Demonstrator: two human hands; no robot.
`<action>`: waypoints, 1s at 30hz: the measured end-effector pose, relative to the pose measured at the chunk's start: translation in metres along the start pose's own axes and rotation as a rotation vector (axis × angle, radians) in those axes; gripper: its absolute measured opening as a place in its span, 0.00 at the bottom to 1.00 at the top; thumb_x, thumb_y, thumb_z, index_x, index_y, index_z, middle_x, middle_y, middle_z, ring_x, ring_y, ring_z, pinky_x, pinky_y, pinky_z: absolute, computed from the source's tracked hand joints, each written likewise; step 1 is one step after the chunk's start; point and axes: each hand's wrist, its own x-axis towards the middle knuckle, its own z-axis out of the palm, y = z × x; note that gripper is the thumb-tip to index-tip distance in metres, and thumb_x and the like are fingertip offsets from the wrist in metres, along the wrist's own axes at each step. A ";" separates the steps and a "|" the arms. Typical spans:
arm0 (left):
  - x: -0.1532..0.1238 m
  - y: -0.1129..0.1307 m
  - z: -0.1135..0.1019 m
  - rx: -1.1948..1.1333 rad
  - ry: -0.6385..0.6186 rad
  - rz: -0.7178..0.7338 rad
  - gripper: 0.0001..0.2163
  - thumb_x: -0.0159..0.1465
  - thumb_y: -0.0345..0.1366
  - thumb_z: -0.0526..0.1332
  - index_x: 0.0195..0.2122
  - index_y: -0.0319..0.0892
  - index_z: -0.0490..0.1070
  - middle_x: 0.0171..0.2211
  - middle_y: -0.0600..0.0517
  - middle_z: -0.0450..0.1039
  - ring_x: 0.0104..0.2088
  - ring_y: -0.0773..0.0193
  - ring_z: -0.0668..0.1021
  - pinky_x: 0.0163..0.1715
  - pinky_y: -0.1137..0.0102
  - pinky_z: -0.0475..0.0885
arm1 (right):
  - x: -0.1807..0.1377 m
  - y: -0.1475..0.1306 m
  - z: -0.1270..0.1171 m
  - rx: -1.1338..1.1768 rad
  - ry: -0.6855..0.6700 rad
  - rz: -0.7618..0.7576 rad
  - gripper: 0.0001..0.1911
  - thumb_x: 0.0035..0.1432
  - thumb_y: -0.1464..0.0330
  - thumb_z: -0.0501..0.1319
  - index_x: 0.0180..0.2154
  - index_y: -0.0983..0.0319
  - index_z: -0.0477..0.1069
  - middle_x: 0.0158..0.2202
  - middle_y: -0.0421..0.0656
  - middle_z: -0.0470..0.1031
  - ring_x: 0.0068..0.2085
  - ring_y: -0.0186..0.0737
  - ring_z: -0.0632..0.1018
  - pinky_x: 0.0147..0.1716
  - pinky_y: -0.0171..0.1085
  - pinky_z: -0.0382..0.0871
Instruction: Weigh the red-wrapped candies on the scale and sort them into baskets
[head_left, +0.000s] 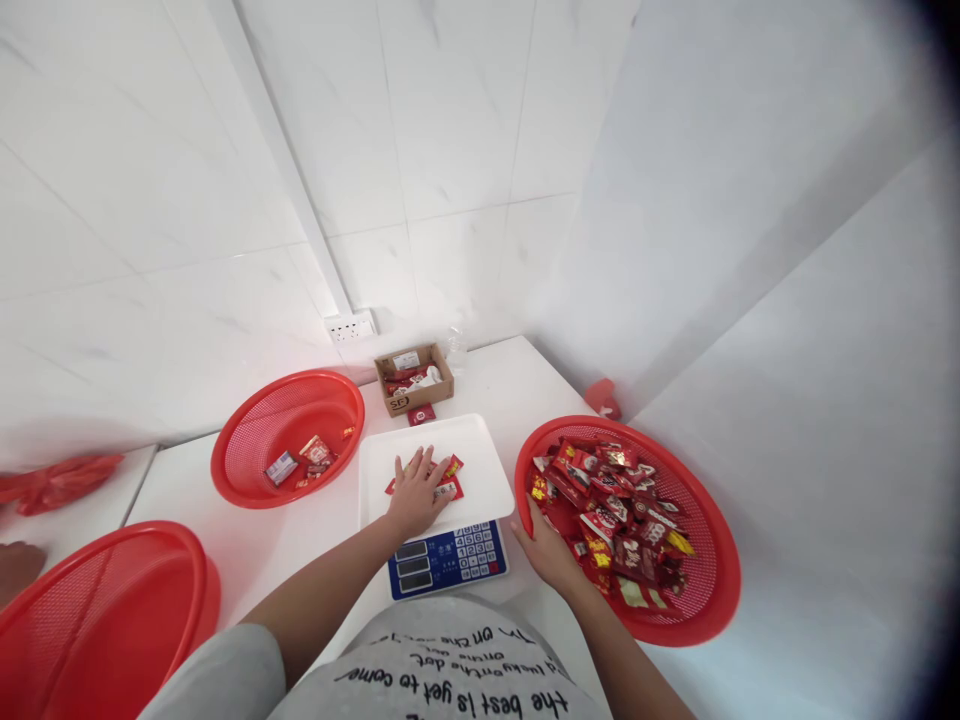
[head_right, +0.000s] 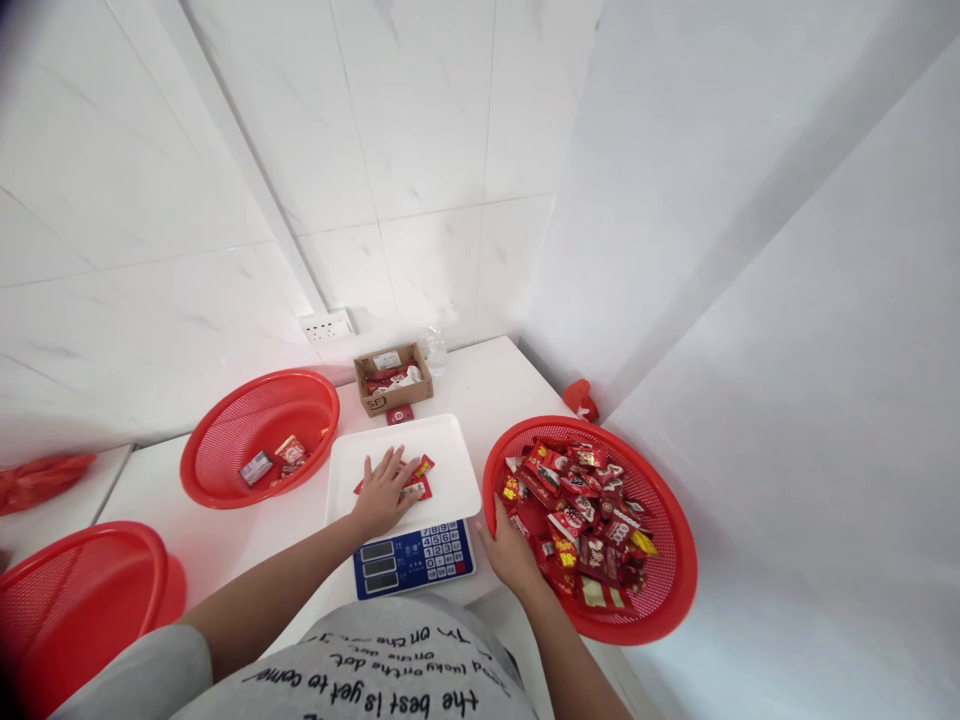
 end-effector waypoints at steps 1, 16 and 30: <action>0.000 0.004 0.003 -0.001 -0.005 -0.039 0.26 0.63 0.52 0.46 0.62 0.53 0.49 0.64 0.46 0.45 0.63 0.47 0.49 0.56 0.41 0.41 | 0.000 0.000 0.000 -0.001 0.001 0.003 0.34 0.58 0.62 0.49 0.62 0.70 0.43 0.60 0.56 0.56 0.60 0.46 0.60 0.56 0.43 0.55; 0.006 -0.007 -0.004 -0.036 -0.056 0.122 0.23 0.62 0.52 0.48 0.55 0.51 0.62 0.64 0.47 0.48 0.63 0.51 0.50 0.58 0.47 0.42 | -0.001 0.001 0.000 0.026 0.011 -0.004 0.34 0.57 0.62 0.49 0.62 0.66 0.44 0.58 0.55 0.60 0.59 0.47 0.63 0.54 0.44 0.57; 0.016 0.013 0.016 0.034 0.007 -0.078 0.27 0.62 0.53 0.45 0.61 0.50 0.53 0.64 0.44 0.47 0.62 0.45 0.49 0.55 0.41 0.39 | 0.002 0.006 0.003 0.017 0.032 -0.003 0.34 0.57 0.61 0.50 0.62 0.66 0.45 0.60 0.53 0.57 0.59 0.47 0.62 0.55 0.44 0.57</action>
